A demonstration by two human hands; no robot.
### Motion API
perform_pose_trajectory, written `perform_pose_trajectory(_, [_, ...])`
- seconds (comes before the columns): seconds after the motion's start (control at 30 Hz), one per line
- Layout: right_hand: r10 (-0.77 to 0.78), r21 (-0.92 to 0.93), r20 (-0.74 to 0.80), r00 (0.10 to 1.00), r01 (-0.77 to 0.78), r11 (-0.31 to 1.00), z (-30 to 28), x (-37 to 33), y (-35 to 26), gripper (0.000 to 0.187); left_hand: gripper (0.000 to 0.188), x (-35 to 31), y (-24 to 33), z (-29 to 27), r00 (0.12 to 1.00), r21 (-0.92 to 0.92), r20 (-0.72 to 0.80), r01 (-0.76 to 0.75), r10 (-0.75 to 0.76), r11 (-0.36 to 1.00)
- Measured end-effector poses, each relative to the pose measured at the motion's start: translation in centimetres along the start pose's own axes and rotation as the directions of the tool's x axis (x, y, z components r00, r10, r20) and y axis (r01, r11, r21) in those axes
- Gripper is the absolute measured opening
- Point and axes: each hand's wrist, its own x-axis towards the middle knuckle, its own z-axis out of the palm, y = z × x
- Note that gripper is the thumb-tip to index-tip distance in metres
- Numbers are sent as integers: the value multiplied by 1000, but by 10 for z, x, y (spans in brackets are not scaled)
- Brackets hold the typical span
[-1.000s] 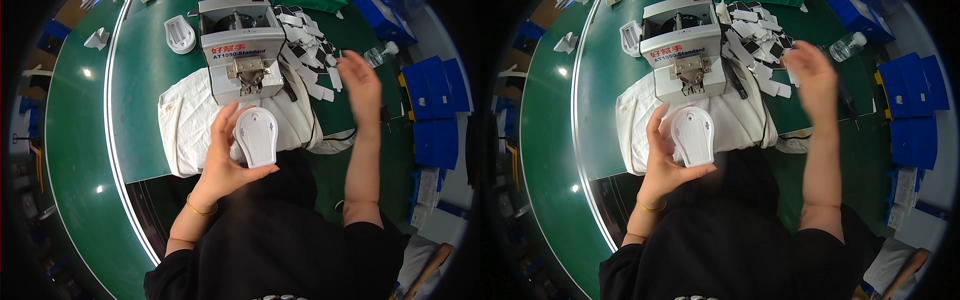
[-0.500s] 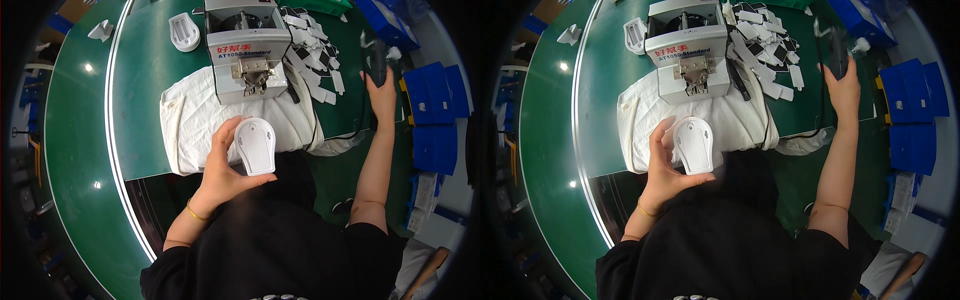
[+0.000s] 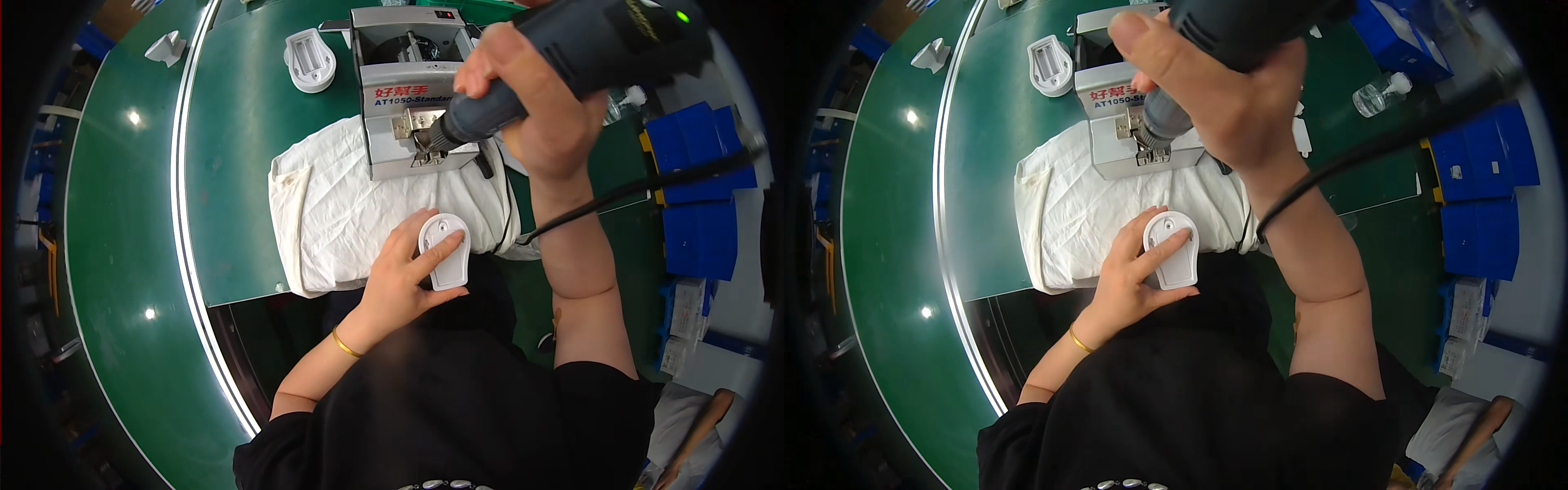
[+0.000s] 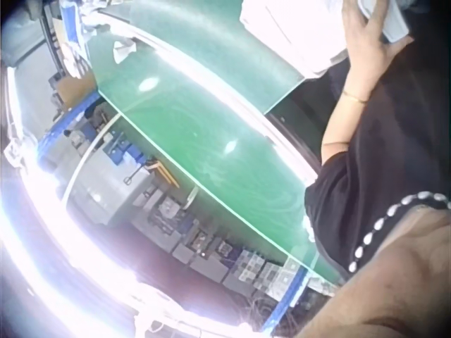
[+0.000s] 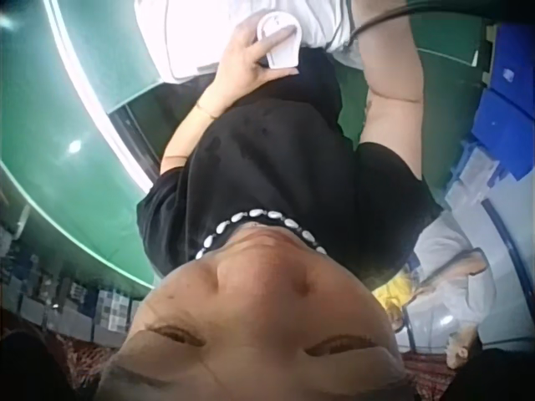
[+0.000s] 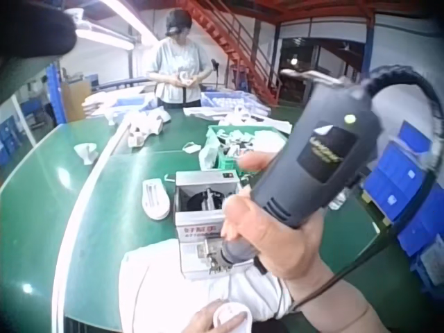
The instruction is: Assembling plastic housings for electronic devices using a screw dispenser and electric screwdriver on a production line.
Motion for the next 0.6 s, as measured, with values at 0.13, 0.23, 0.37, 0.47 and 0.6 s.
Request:
perform_pose_trajectory(0.13, [56,-6,135,989,-56,998,2,-4,-12,43,76,-2,-3,2,999,19,-44,-19,20,1000])
perform_pose_trajectory(0.23, [140,-2,279,950,-145,989,-5,4,-14,39,77,-1,-4,7,998,30,-61,-30,32,999])
perform_pose_trajectory(0.37, [154,-47,85,984,-150,988,8,-8,-12,38,78,-2,-7,10,997,62,-80,-14,19,998])
perform_pose_trajectory(0.47, [-6,64,367,930,-18,998,-25,-14,-2,40,78,-1,-7,12,996,42,-84,-27,30,999])
perform_pose_trajectory(0.6, [140,-265,274,951,-66,962,-17,-54,-39,47,74,-3,-9,10,997,61,-76,-14,18,998])
